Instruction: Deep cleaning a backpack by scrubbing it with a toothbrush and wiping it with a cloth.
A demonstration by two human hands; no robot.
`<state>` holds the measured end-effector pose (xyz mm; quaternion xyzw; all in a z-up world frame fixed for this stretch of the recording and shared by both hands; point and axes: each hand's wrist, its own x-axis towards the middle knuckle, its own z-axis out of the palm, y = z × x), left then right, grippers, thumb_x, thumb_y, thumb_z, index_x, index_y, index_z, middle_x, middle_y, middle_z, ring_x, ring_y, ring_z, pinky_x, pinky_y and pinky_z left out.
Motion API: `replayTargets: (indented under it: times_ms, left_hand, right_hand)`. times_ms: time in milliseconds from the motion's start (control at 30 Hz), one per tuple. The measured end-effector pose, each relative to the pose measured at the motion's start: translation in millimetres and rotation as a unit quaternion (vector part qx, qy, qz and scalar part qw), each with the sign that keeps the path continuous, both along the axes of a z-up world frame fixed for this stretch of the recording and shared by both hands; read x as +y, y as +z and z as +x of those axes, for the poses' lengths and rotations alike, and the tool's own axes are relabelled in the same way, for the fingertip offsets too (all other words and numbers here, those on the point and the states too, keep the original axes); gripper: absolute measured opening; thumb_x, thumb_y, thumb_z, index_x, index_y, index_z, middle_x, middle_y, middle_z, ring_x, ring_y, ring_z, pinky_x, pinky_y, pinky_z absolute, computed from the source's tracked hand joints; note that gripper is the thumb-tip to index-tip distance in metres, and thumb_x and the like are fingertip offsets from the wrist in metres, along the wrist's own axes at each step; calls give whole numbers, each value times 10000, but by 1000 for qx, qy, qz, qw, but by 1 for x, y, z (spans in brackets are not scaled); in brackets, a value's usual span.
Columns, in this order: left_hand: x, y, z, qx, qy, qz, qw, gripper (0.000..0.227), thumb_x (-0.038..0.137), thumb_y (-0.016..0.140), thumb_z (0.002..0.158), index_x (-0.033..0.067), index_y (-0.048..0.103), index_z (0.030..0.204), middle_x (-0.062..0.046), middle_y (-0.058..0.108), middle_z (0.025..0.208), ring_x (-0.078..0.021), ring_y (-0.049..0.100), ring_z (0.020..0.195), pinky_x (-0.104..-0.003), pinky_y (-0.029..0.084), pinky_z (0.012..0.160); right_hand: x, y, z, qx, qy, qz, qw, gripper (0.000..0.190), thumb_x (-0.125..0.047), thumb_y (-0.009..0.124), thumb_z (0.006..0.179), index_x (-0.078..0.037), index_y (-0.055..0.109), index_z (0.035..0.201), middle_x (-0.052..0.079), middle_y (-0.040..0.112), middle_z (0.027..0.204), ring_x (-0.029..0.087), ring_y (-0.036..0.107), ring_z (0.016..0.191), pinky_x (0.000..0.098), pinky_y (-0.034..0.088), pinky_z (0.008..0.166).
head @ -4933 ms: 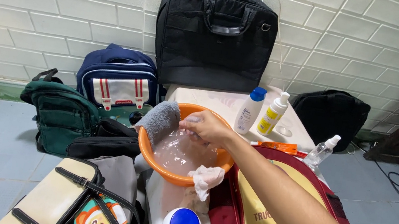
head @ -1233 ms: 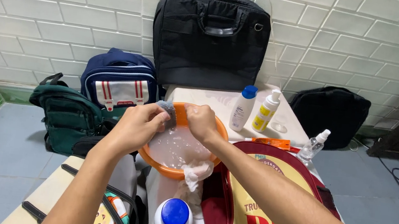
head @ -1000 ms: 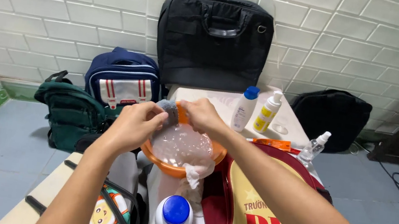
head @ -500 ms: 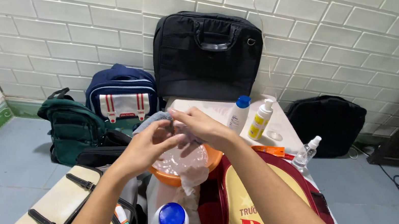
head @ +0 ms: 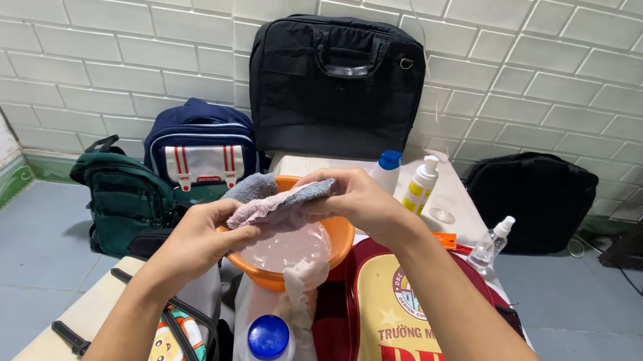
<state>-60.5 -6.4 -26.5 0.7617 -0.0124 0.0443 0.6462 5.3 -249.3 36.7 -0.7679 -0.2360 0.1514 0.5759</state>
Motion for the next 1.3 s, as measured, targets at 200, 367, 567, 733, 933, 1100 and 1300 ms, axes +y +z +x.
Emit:
replayTargets:
  times_ms: [200, 367, 567, 733, 933, 1100, 1300]
  left_hand:
    - [-12, 15, -23, -38, -29, -163, 986, 354, -48, 763, 830, -57, 673, 1173, -242, 693, 838, -297, 708, 709, -455, 643, 703]
    - [-45, 42, -40, -52, -73, -147, 985, 446, -34, 793, 792, -3, 673, 1221, -197, 735, 810, -253, 741, 651, -364, 645, 579]
    - [-118, 4, -40, -72, -146, -145, 976, 243, 192, 643, 985, 29, 750, 1129, -149, 701, 672, -212, 694, 505, -337, 597, 482]
    - [-185, -12, -44, -46, -105, -90, 989, 229, 191, 654, 976, -1, 765, 1033, -162, 707, 613, -230, 693, 466, -339, 601, 468]
    - [-226, -33, -53, -131, 47, 186, 973, 417, 353, 599, 980, 2, 697, 776, -108, 645, 826, -244, 590, 770, -391, 504, 760]
    - [-236, -80, -70, -231, 22, 396, 888, 336, 431, 679, 913, 102, 642, 855, -89, 657, 909, -284, 577, 853, -434, 461, 724]
    - [-250, -118, -94, -311, 77, 521, 791, 766, 537, 694, 795, 66, 548, 1381, -140, 595, 1314, -281, 522, 1249, -398, 428, 889]
  right_hand:
    - [-7, -6, -11, 83, 37, 178, 980, 394, 11, 634, 877, -32, 652, 1268, 263, 618, 1178, 368, 651, 1105, 475, 584, 945]
    - [-17, -15, -42, 108, 20, 233, 966, 292, -68, 809, 841, 25, 696, 1094, 178, 727, 909, 254, 737, 761, 352, 632, 657]
    - [-108, -14, -64, 98, -96, 290, 947, 65, -75, 718, 915, -32, 754, 949, 36, 646, 645, 85, 637, 564, 208, 506, 530]
    - [-184, -36, -68, 69, -204, 183, 959, 118, -100, 740, 929, 7, 770, 968, 96, 663, 677, 140, 576, 560, 284, 518, 534]
    - [-215, -42, -82, -125, -391, -155, 899, 241, -212, 658, 958, -49, 797, 1069, 30, 686, 666, 104, 540, 522, 249, 433, 476]
    - [-206, -77, -122, -98, -78, -276, 953, 600, -323, 637, 902, -122, 499, 1451, 75, 709, 1304, 172, 736, 983, 293, 597, 812]
    - [-205, -160, -123, -239, -48, -418, 875, 718, -447, 393, 1043, 60, 290, 1540, 223, 208, 1661, 393, 143, 1536, 501, 136, 1202]
